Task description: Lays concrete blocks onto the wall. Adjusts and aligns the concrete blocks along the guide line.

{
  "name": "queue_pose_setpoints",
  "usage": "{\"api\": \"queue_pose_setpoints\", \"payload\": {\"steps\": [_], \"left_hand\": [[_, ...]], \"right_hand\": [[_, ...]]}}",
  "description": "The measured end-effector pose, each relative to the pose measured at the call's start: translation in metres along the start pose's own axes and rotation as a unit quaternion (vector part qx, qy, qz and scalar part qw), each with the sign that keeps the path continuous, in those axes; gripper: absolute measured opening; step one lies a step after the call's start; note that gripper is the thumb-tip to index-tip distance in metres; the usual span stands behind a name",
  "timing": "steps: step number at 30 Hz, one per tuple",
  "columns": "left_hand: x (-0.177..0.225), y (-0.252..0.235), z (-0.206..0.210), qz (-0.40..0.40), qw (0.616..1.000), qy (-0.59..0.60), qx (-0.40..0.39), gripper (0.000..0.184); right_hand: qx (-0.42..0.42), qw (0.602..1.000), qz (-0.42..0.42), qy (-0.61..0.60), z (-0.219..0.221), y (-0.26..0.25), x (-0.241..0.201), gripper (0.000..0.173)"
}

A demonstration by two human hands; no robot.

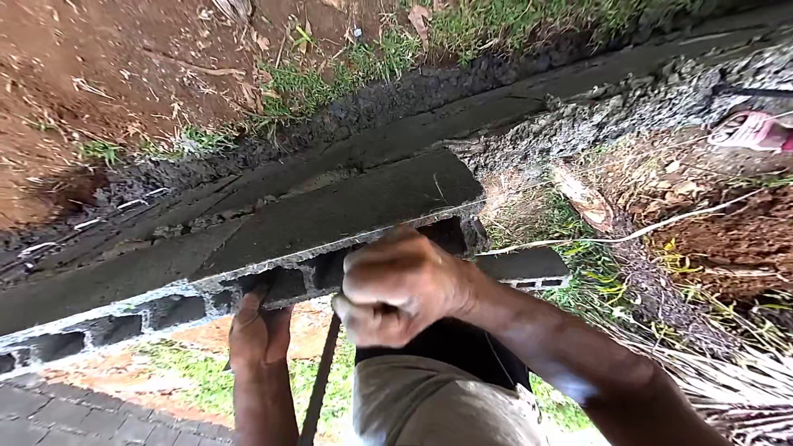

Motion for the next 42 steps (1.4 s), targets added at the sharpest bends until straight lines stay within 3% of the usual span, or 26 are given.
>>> {"api": "queue_pose_setpoints", "payload": {"steps": [4, 8, 10, 12, 14, 19, 22, 27, 31, 42], "left_hand": [[0.002, 0.006, 0.004, 0.005, 1.000, -0.002, 0.012, 0.024], [0.000, -0.003, -0.002, -0.009, 1.000, 0.002, -0.009, 0.026], [0.000, -0.003, -0.003, -0.010, 1.000, 0.003, -0.015, 0.027], [0.000, -0.002, -0.004, -0.003, 1.000, 0.006, -0.006, 0.024], [-0.001, -0.004, -0.006, 0.001, 1.000, 0.012, -0.011, 0.021], [0.001, -0.008, -0.011, -0.003, 0.998, -0.020, -0.061, 0.022], [0.006, 0.000, -0.012, -0.028, 0.997, -0.017, -0.063, 0.033], [0.013, -0.007, -0.014, -0.065, 0.991, -0.040, -0.108, 0.046], [0.014, -0.004, -0.014, -0.070, 0.989, -0.011, -0.132, 0.045], [0.013, -0.004, -0.015, -0.063, 0.988, 0.003, -0.143, 0.045]], "right_hand": [[0.008, 0.999, -0.018, 0.031, -0.007, 0.008, -0.027, 0.028], [0.078, 0.985, 0.100, 0.118, -0.054, 0.060, -0.031, 0.035], [0.127, 0.946, 0.214, 0.206, -0.089, 0.096, -0.025, 0.037], [0.144, 0.872, 0.332, 0.329, -0.117, 0.122, -0.019, 0.038], [0.135, 0.828, 0.388, 0.381, -0.128, 0.135, -0.018, 0.038], [0.090, 0.835, 0.371, 0.396, -0.107, 0.131, -0.010, 0.041], [0.074, 0.825, 0.379, 0.413, -0.086, 0.126, -0.007, 0.040], [0.150, 0.799, 0.409, 0.414, -0.072, 0.128, -0.006, 0.032], [0.207, 0.793, 0.411, 0.399, -0.067, 0.129, -0.006, 0.026], [0.210, 0.774, 0.446, 0.398, -0.060, 0.125, -0.006, 0.025]]}}
Point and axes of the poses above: each hand's wrist, its own y-axis away from the middle knuckle, its own z-axis out of the palm, x = y × z, the point moved 6 cm from there along -y, towards the middle knuckle, and after that the axes turned 3 degrees about y, right-handed, at the moved point
